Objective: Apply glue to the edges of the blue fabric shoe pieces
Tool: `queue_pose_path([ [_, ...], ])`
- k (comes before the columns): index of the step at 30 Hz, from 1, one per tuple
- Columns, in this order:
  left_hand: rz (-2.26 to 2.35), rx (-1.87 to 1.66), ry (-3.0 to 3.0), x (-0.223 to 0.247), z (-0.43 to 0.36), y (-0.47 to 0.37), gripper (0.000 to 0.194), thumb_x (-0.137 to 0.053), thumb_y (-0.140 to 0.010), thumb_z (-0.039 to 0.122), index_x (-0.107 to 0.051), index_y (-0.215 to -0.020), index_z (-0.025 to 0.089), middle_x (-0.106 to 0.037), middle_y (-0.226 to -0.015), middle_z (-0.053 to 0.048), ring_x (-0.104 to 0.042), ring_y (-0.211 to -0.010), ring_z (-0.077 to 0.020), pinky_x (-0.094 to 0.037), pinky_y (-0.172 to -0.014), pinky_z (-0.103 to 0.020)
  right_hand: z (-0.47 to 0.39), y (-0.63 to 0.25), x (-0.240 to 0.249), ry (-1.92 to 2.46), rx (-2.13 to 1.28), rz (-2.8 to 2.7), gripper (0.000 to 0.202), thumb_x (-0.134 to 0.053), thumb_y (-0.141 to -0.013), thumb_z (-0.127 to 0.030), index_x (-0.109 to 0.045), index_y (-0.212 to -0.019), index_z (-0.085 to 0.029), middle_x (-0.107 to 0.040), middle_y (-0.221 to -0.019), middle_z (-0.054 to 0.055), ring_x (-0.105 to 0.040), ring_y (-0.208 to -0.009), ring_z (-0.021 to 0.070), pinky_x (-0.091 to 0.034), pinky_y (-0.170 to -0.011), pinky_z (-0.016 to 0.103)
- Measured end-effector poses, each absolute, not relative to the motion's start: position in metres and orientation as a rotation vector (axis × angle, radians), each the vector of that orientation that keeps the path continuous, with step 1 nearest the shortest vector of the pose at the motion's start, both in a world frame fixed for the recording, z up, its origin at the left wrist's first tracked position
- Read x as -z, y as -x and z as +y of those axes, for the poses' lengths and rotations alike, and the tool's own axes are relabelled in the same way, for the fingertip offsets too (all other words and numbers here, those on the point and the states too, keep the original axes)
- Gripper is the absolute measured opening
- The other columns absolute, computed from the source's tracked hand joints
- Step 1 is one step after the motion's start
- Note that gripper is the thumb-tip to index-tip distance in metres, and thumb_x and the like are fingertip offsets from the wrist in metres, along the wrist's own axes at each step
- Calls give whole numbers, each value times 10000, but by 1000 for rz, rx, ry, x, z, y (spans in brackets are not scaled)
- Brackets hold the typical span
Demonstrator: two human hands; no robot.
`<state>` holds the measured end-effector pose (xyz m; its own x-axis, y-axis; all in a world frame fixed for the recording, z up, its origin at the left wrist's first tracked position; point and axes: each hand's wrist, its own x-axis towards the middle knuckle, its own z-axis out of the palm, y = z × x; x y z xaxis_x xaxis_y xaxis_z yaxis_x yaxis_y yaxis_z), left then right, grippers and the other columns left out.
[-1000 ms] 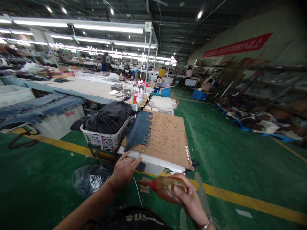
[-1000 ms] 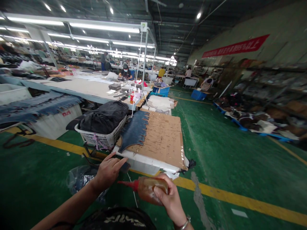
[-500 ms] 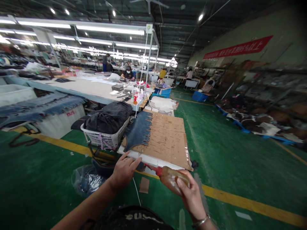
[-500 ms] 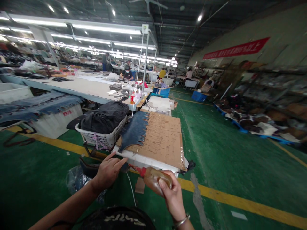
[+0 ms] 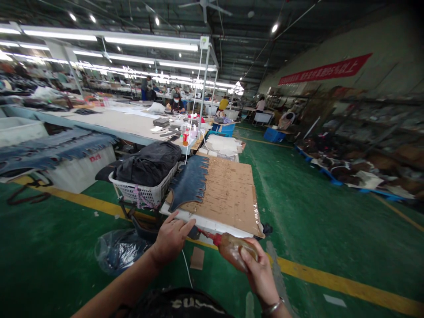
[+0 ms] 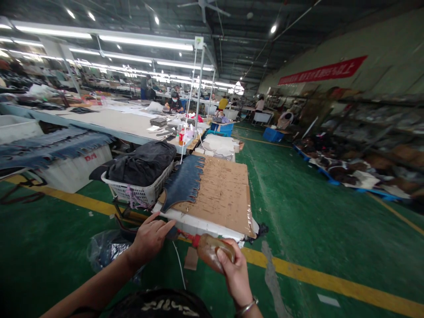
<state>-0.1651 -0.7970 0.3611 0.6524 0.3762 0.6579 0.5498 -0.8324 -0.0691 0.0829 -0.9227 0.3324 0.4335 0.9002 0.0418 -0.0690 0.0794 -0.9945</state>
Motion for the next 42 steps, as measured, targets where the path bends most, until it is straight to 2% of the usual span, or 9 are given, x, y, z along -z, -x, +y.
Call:
queue_pose_path([
  [5,-737,950,2622,-358,-798,159,321,-359,-900,94,-609,-1093,151,-623,-678,-16,-590,-607,-137,-481,-943,-421,-925,-87,-329,1254,-837,-762,342,-739,-682,-471,-653,-889,-212,-687,-771,38,-631,-677,210,-514,-606,293],
  [9,-741,940,2622,-356,-799,153,322,-362,-895,98,-614,-1090,148,-619,-672,-15,-585,-599,-147,-481,-935,-434,-929,-90,-324,1244,-925,-851,327,-737,-699,-450,-656,-903,-208,-684,-794,41,-626,-713,210,-509,-650,303],
  [16,-722,916,2628,-355,-803,144,328,-350,-901,107,-603,-1108,133,-627,-689,-23,-587,-601,-152,-467,-944,-446,-941,-93,-316,1155,-1088,-847,390,-735,-682,-497,-668,-939,-212,-670,-764,31,-609,-676,199,-499,-625,296],
  [21,-726,926,2613,-355,-808,136,336,-340,-899,96,-602,-1107,135,-617,-678,-18,-588,-600,-154,-465,-939,-442,-939,-106,-315,1177,-1027,-771,363,-755,-679,-459,-667,-927,-209,-700,-817,47,-635,-733,215,-519,-680,314],
  [27,-736,939,2590,-354,-819,126,332,-339,-905,94,-604,-1099,139,-606,-657,-11,-579,-581,-146,-474,-920,-431,-941,-116,-314,1193,-928,-629,402,-789,-624,-484,-678,-899,-213,-701,-779,29,-646,-685,210,-526,-626,300],
  [36,-728,950,2575,-348,-828,110,339,-324,-910,103,-612,-1086,135,-598,-640,-11,-574,-566,-146,-489,-918,-446,-961,-126,-315,1088,-1156,-699,387,-782,-651,-466,-666,-918,-212,-709,-781,30,-639,-673,176,-513,-621,266],
  [42,-741,969,2561,-350,-835,102,337,-321,-917,108,-615,-1078,141,-600,-644,-12,-575,-565,-146,-500,-903,-430,-969,-144,-314,1210,-961,-634,399,-811,-602,-470,-693,-872,-201,-717,-791,43,-655,-700,209,-528,-631,292],
])
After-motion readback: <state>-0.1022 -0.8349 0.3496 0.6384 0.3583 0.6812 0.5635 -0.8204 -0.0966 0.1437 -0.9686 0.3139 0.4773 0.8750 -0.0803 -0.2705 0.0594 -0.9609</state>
